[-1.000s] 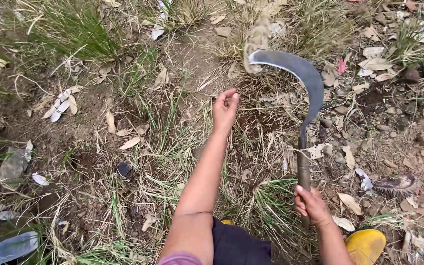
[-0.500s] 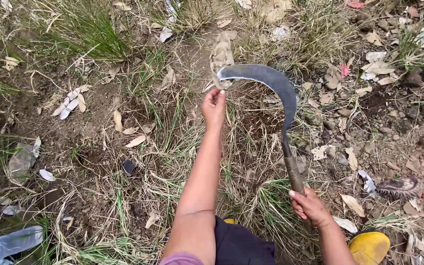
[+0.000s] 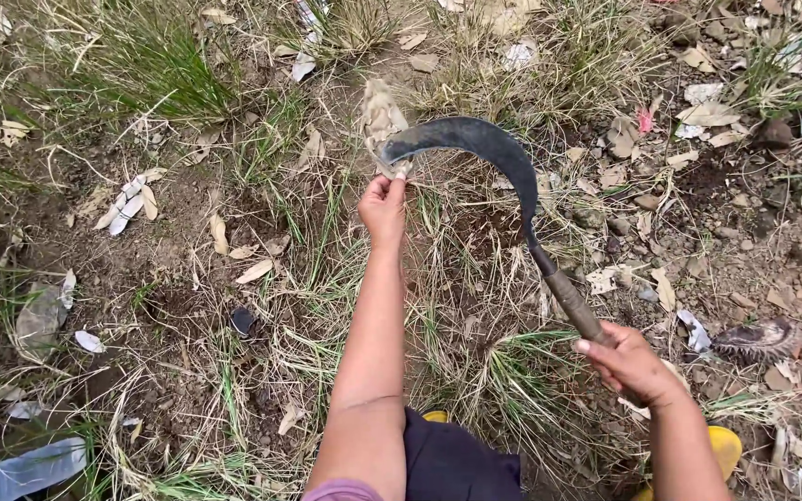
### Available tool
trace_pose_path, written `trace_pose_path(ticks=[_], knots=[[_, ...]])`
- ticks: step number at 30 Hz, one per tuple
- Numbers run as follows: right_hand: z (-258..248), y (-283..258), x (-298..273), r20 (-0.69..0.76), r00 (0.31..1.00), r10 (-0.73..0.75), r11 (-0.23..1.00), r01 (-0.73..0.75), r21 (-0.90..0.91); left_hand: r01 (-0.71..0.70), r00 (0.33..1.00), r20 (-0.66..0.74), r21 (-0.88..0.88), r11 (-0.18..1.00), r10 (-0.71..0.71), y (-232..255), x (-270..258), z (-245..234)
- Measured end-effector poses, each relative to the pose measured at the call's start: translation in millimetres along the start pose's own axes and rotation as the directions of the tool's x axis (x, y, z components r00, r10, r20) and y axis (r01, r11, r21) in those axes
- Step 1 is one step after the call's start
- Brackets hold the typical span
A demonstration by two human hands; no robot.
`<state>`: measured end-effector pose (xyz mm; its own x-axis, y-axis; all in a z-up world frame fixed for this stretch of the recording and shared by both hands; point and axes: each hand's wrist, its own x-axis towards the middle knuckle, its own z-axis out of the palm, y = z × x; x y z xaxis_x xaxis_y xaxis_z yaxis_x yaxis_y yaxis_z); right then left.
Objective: Cutting and clearing grass and weeds using a hand sickle in a backyard area
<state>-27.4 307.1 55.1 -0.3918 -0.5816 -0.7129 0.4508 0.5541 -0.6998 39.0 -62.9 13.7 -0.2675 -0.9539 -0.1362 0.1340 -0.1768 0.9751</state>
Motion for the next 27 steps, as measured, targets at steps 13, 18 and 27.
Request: trace_pose_path(ticks=[13, 18, 27], knots=[[9.2, -92.1, -26.0, -0.006, 1.0, -0.005, 0.93, 0.002, -0.367, 0.158, 0.987, 0.008, 0.094, 0.983, -0.159, 28.6, 17.9, -52.0], [-21.0, -97.1, -35.4, -0.129, 0.985, 0.112, 0.846, -0.162, -0.507, 0.354, 0.927, 0.163, -0.084, 0.932, -0.337, 81.3, 31.4, -76.6], [-8.4, -72.5, -31.1, -0.263, 0.963, -0.052, 0.893, -0.074, -0.445, 0.502, 0.862, -0.049, 0.224, 0.836, -0.504, 99.8, 29.7, -73.8]])
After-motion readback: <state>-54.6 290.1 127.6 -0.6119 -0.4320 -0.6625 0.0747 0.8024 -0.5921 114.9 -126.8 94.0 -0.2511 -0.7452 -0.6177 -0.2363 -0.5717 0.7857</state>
